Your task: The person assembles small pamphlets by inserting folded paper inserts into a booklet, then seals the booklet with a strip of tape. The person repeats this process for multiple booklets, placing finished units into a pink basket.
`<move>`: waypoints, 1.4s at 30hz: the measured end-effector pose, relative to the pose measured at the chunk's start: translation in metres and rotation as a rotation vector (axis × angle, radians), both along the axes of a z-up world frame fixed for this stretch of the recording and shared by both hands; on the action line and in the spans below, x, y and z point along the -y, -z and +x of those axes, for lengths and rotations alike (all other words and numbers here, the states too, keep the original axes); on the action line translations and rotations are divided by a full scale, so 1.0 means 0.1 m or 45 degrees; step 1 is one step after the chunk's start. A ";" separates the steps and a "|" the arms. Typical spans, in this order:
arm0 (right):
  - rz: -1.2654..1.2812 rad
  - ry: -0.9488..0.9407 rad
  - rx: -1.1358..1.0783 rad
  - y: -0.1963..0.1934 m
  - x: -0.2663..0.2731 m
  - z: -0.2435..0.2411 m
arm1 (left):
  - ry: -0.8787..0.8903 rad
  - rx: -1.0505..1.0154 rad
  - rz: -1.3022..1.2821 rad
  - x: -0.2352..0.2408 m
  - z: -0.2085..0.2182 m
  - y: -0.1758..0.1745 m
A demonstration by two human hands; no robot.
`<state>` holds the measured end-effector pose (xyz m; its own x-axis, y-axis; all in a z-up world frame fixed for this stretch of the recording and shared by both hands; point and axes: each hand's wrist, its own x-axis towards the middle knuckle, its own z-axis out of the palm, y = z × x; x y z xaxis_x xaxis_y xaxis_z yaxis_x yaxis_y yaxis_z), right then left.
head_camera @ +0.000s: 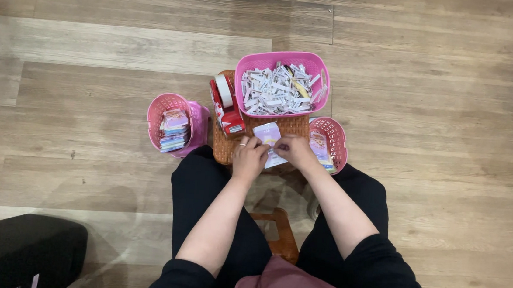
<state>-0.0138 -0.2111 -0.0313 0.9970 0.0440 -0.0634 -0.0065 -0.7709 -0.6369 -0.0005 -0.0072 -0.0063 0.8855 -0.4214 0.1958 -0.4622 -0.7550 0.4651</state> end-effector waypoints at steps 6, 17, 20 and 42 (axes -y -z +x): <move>0.096 0.042 0.008 0.14 0.04 0.00 | 0.044 0.073 -0.076 0.04 0.04 0.09; 0.032 0.061 -0.003 0.19 0.04 0.01 | 0.086 0.176 -0.033 0.08 0.05 0.09; 0.035 0.061 -0.012 0.19 0.05 0.02 | 0.074 0.250 0.024 0.09 0.06 0.09; -0.073 0.111 -0.018 0.01 -0.03 -0.06 | 0.208 0.330 0.088 -0.10 -0.05 -0.07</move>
